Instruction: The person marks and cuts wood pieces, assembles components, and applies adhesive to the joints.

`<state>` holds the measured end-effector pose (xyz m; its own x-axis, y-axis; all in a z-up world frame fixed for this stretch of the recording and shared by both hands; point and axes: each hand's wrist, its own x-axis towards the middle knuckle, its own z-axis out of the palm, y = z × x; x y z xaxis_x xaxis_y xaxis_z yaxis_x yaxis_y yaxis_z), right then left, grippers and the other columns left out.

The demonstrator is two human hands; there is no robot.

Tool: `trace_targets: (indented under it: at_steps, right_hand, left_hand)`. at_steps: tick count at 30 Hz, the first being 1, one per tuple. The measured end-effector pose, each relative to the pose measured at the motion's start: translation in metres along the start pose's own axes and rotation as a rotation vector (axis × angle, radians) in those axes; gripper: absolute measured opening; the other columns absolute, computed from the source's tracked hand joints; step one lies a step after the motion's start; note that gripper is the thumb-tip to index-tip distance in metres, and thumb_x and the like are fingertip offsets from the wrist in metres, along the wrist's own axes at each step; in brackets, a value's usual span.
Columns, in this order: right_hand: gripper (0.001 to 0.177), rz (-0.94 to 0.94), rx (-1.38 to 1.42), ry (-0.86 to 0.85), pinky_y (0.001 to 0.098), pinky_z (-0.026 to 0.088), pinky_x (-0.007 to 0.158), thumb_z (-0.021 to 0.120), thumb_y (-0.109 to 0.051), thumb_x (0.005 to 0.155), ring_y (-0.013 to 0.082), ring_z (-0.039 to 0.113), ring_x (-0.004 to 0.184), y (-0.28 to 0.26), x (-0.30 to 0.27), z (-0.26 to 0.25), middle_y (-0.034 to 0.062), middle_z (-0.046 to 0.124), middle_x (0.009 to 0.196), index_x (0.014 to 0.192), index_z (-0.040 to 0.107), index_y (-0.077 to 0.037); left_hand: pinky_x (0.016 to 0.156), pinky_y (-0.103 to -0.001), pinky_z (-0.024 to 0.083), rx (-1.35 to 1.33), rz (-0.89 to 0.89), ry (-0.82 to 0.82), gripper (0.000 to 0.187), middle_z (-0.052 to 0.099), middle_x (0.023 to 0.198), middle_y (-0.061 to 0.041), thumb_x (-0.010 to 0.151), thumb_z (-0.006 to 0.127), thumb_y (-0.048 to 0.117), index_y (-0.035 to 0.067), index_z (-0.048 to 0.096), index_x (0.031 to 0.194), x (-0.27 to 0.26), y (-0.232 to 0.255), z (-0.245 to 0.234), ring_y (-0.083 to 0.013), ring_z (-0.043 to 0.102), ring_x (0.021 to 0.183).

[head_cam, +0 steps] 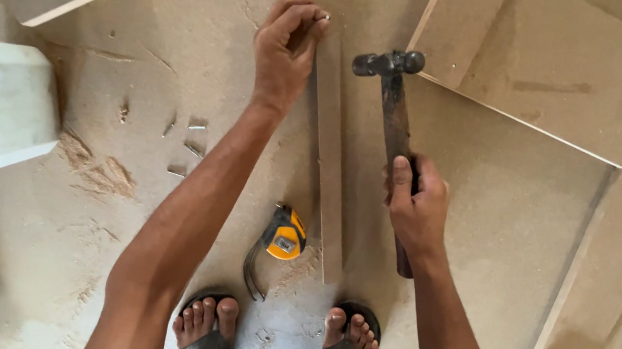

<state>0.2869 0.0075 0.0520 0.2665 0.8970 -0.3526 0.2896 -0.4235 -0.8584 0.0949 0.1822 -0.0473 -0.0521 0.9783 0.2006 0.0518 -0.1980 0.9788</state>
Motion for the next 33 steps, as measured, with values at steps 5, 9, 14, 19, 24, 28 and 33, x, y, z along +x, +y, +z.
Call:
trace_targets:
  at_steps: [5, 9, 14, 19, 24, 28, 33]
  right_hand:
    - [0.026, -0.01, 0.003, -0.025, 0.0255, 0.049, 0.052, 0.059, -0.025, 0.108, 0.0075, 0.059, 0.061, -0.005, 0.001, -0.007, 0.0016, 0.064, 0.074, 0.107, 0.063, 0.001]
    - [0.026, -0.032, -0.087, -0.027, 0.0261, 0.049, 0.051, 0.065, -0.022, 0.103, 0.0086, 0.06, 0.058, -0.021, 0.003, -0.012, 0.0016, 0.063, 0.07, 0.113, 0.061, 0.001]
    - [0.02, -0.081, -0.082, -0.065, 0.0257, 0.053, 0.055, 0.065, -0.016, 0.103, 0.009, 0.063, 0.061, -0.05, 0.002, -0.017, 0.0, 0.063, 0.073, 0.113, 0.059, 0.001]
    - [0.029, -0.243, -0.043, -0.174, 0.0284, 0.056, 0.061, 0.061, -0.012, 0.104, 0.0101, 0.064, 0.07, -0.065, -0.003, -0.025, 0.0027, 0.063, 0.088, 0.128, 0.051, 0.001]
    - [0.028, -0.239, -0.432, -0.088, 0.0456, 0.047, 0.054, 0.066, -0.014, 0.103, 0.0337, 0.062, 0.059, -0.053, 0.003, -0.004, 0.017, 0.059, 0.07, 0.123, 0.052, 0.001]
    - [0.032, -0.252, -0.549, -0.083, 0.0524, 0.046, 0.056, 0.064, -0.017, 0.103, 0.0447, 0.064, 0.064, -0.057, 0.006, -0.007, 0.023, 0.062, 0.071, 0.123, 0.049, 0.002]
    - [0.031, -0.375, -0.548, -0.065, 0.0535, 0.047, 0.058, 0.063, -0.018, 0.104, 0.0458, 0.065, 0.067, -0.067, 0.005, -0.005, 0.0237, 0.063, 0.074, 0.125, 0.05, 0.002]
  left_hand:
    - [0.084, -0.025, 0.057, 0.101, 0.068, 0.036, 0.009, 0.07, 0.108, -0.006, 0.099, 0.075, -0.001, -0.004, 0.069, 0.105, -0.001, -0.007, 0.002, -0.0122, 0.069, 0.093]
    - [0.084, -0.025, 0.058, 0.133, 0.086, 0.029, 0.006, 0.07, 0.109, -0.005, 0.1, 0.075, 0.0, -0.002, 0.071, 0.105, -0.001, -0.006, 0.001, -0.0127, 0.07, 0.094]
    - [0.083, -0.027, 0.059, 0.116, 0.025, 0.011, 0.008, 0.069, 0.11, -0.006, 0.1, 0.074, 0.001, -0.003, 0.069, 0.105, -0.003, 0.0, 0.001, -0.0146, 0.07, 0.093]
    - [0.089, -0.031, 0.06, 0.232, 0.107, -0.023, 0.01, 0.068, 0.116, -0.009, 0.099, 0.073, -0.002, -0.002, 0.068, 0.107, -0.009, 0.003, -0.002, -0.021, 0.071, 0.101]
    - [0.093, -0.035, 0.058, 0.272, 0.161, -0.017, 0.013, 0.066, 0.118, -0.011, 0.096, 0.074, -0.003, -0.001, 0.067, 0.106, -0.008, 0.007, -0.003, -0.027, 0.069, 0.106]
    - [0.096, -0.036, 0.058, 0.288, 0.163, -0.03, 0.013, 0.065, 0.119, -0.011, 0.095, 0.074, -0.003, -0.001, 0.067, 0.107, -0.005, 0.008, -0.002, -0.0271, 0.068, 0.109]
    - [0.096, -0.035, 0.059, 0.295, 0.143, -0.038, 0.013, 0.065, 0.119, -0.009, 0.096, 0.074, -0.002, -0.001, 0.067, 0.107, -0.006, 0.004, -0.001, -0.0256, 0.068, 0.109]
